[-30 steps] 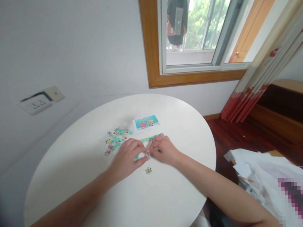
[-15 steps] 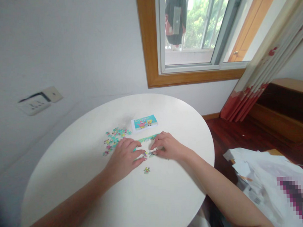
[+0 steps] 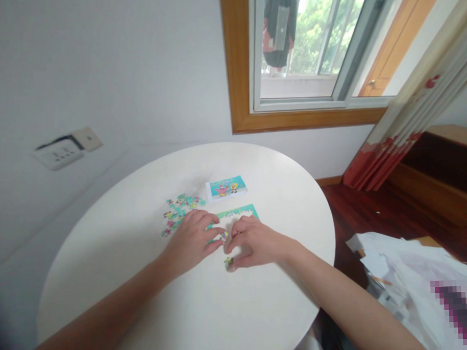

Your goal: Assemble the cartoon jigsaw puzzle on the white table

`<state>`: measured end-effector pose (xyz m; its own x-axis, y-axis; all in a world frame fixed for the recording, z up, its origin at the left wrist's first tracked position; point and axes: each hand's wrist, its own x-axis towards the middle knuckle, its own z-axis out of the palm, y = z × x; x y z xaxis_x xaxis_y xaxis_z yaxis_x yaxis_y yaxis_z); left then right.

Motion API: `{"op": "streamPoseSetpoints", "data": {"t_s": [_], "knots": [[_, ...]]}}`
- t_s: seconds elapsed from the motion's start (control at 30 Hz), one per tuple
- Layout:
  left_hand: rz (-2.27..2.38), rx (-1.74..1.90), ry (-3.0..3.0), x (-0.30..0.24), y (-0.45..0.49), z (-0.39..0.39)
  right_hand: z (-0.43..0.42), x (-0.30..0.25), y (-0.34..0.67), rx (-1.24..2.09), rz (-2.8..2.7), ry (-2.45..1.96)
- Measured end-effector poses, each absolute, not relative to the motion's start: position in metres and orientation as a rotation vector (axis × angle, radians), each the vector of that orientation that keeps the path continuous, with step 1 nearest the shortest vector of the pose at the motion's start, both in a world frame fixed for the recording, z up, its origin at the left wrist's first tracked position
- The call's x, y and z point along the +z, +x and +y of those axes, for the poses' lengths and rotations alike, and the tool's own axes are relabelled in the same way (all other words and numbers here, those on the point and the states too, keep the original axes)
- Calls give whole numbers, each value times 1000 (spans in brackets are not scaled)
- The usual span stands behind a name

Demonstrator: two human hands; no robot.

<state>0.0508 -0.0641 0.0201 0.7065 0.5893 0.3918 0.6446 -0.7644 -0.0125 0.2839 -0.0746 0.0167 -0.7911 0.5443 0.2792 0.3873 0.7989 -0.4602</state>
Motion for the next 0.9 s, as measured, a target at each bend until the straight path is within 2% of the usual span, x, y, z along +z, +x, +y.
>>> {"op": "streamPoseSetpoints", "data": {"t_s": [0.63,0.9], "knots": [[-714,-448,-3147,29,40,-68,-78,25,282,697,-2590,-690],[-781,-575,-3204,28,43,-69,-79,20,282,732,-2572,-678]]}}
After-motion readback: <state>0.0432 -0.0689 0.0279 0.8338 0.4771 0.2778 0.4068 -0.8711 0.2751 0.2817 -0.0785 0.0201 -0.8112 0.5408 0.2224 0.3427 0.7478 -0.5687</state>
